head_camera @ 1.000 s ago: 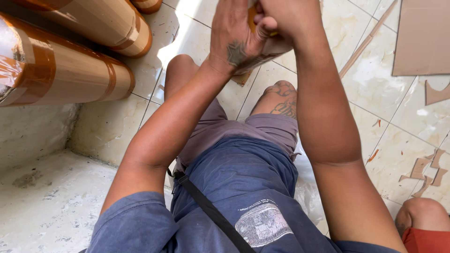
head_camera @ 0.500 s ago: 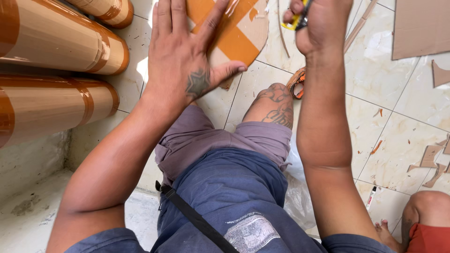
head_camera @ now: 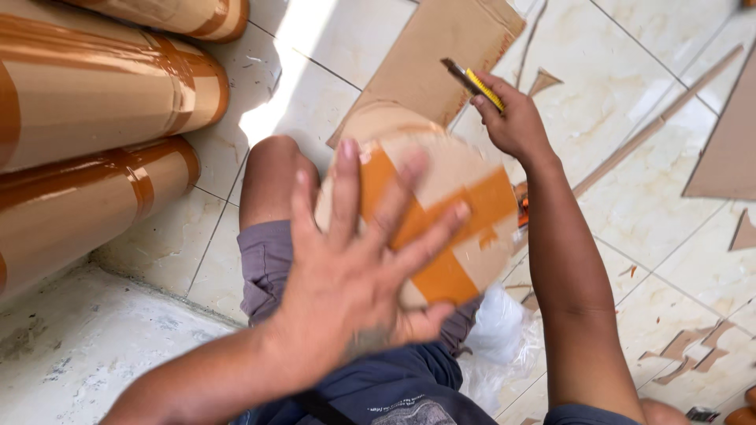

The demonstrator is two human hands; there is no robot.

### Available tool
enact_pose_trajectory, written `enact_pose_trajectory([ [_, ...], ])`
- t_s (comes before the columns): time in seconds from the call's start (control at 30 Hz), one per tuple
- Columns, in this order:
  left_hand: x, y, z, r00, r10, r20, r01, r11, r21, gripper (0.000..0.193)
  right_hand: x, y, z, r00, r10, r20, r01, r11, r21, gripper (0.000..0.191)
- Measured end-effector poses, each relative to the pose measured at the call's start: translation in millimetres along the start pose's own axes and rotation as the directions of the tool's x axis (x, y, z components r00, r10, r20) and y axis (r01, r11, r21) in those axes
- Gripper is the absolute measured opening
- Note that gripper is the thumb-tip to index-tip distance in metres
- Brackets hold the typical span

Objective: The person assembles cardboard cylinders by applying packing tape to the ends and cutting cardboard pieces to fit the openings. They use a utility knife to trim excess tape and cut circular shapes from flat cardboard sheets, then insert the pieces into the cylinder ends.

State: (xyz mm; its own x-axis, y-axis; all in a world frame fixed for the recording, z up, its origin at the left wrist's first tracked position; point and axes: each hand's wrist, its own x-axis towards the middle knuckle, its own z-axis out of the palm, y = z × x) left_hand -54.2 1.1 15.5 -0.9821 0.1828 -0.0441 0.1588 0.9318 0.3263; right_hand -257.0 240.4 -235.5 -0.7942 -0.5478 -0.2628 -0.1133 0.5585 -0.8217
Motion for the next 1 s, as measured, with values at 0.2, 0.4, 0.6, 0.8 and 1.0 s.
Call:
enact_pose_trajectory([
  [0.2, 4, -17, 8, 0.999, -0.001, -0.053, -0.004, 0.996, -0.086, 0.065, 96, -12, 27, 0.934, -0.075, 0.349, 0.218, 0.895, -0.389, 0.04],
  [0.4, 1, -11, 30, 0.981, -0.13, -0.144, 0.128, 0.991, -0.025, 0.047, 156, -4, 79, 0.755, -0.019, 0.656, 0.44, 0.756, -0.485, 0.039],
  [0.6, -14, 16, 43, 0.947, -0.28, -0.158, 0.281, 0.96, -0.018, 0.049, 182, -18, 130, 0.615, 0.185, 0.766, 0.474, 0.689, -0.548, 0.035],
  [0.8, -59, 21, 94, 0.963, -0.206, -0.176, 0.199, 0.978, -0.058, 0.032, 188, -37, 153, 0.536, 0.33, 0.777, 0.403, 0.709, -0.579, 0.056],
  [1.0, -83, 41, 110, 0.926, -0.359, -0.117, 0.31, 0.9, -0.307, 0.032, 185, -35, 157, 0.513, 0.281, 0.811, 0.545, 0.624, -0.561, 0.046],
])
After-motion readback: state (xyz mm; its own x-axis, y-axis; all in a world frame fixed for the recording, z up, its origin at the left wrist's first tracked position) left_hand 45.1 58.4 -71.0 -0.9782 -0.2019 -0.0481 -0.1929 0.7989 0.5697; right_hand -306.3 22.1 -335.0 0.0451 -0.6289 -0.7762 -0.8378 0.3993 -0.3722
